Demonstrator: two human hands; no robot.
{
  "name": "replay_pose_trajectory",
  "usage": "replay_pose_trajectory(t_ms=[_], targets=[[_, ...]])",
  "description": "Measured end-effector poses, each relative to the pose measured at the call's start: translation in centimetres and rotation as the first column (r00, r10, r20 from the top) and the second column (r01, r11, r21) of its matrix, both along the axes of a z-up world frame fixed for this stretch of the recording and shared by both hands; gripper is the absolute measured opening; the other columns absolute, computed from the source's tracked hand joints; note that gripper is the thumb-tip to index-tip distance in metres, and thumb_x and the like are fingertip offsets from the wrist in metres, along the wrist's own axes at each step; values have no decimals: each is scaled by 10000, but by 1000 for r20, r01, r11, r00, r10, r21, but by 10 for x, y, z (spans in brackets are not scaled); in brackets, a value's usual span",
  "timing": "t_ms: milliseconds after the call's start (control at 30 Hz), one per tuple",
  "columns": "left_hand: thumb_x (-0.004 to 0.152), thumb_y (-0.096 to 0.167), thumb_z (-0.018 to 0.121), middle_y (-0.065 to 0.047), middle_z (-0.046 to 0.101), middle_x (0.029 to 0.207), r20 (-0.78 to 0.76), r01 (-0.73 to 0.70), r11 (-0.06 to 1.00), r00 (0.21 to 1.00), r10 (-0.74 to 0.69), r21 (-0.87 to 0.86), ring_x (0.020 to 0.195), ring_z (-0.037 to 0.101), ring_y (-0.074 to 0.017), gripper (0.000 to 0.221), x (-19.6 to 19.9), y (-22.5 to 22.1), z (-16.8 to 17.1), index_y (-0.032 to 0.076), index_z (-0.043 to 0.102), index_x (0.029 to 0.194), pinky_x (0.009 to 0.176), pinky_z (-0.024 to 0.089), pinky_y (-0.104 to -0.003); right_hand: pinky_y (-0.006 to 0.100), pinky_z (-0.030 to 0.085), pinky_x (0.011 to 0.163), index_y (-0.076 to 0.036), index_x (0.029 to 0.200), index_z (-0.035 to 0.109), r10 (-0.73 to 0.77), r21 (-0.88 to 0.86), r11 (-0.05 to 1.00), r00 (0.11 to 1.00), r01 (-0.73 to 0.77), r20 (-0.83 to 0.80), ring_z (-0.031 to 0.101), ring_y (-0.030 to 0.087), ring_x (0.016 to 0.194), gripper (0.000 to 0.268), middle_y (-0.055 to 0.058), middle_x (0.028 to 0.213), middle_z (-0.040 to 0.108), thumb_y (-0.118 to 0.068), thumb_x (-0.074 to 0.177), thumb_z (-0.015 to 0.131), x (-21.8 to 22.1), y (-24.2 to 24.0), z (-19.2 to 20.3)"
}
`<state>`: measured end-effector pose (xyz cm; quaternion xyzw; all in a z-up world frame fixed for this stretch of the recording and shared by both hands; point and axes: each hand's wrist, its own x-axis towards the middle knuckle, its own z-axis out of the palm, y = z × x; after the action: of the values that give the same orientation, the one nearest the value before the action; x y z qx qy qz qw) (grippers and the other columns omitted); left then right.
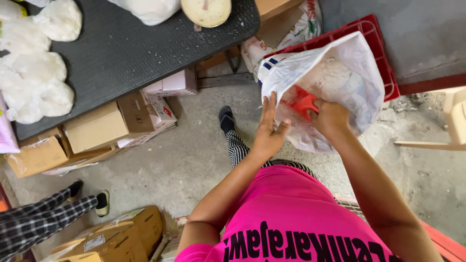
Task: Portioning white powder into small plastic bags using a scoop and a mechanical scale.
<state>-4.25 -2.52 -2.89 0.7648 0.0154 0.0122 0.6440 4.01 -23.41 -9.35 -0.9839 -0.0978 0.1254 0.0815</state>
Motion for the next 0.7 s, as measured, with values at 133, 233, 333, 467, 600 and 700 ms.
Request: replay_pose_trajectory(t_ms=[133, 233, 333, 467, 600, 700], targets=[[980, 266, 646, -297, 123, 1703, -75, -30, 998, 997, 26, -56, 1596, 222, -380, 829, -2, -6, -14, 125, 164, 1640, 963, 423, -366, 526, 552, 663, -177, 1076, 738, 27, 80, 996, 997, -33, 71, 713, 389, 765, 317, 160, 835, 738, -399, 851, 757, -5, 4, -7], [1036, 264, 638, -275, 211, 1748, 132, -24, 998, 991, 17, 58, 1645, 71, -406, 820, -1, -11, -31, 71, 153, 1669, 1300, 162, -433, 512, 560, 669, -208, 1046, 746, 31, 5, 999, 993, -31, 111, 715, 384, 746, 261, 155, 810, 735, -401, 870, 749, -1, 10, -18], [1012, 341, 635, -259, 230, 1729, 99, -29, 999, 995, 26, 34, 1638, 77, -406, 861, 1, -12, -38, 37, 167, 1668, 1288, 179, -446, 510, 562, 670, -206, 1029, 746, 47, 36, 998, 986, -53, 162, 716, 381, 755, 284, 152, 810, 733, -421, 843, 762, -1, 1, -26], [990, 388, 664, -278, 211, 1716, 108, -38, 998, 994, 32, 46, 1630, 53, -429, 923, 13, -8, -51, 2, 146, 1649, 1282, 143, -455, 510, 552, 669, -156, 998, 740, -20, 186, 982, 986, -11, 167, 711, 395, 754, 289, 171, 823, 732, -405, 854, 761, -1, -16, -8], [975, 366, 666, -309, 190, 1699, 72, -83, 996, 994, 80, 34, 1622, 45, -439, 939, 17, 7, -29, 8, 134, 1662, 1271, 141, -451, 412, 540, 661, -93, 1017, 754, -169, 447, 889, 980, 103, 109, 693, 309, 685, 305, 178, 788, 714, -352, 863, 797, -12, -32, 18], [965, 337, 681, -346, 126, 1678, 74, -169, 985, 983, 165, 46, 1611, 59, -423, 923, 23, 27, -17, 15, 165, 1660, 1264, 160, -436, 328, 477, 602, -32, 1064, 750, -230, 590, 787, 973, 180, 10, 592, 148, 655, 335, 95, 761, 692, -301, 883, 831, -12, -62, 16]])
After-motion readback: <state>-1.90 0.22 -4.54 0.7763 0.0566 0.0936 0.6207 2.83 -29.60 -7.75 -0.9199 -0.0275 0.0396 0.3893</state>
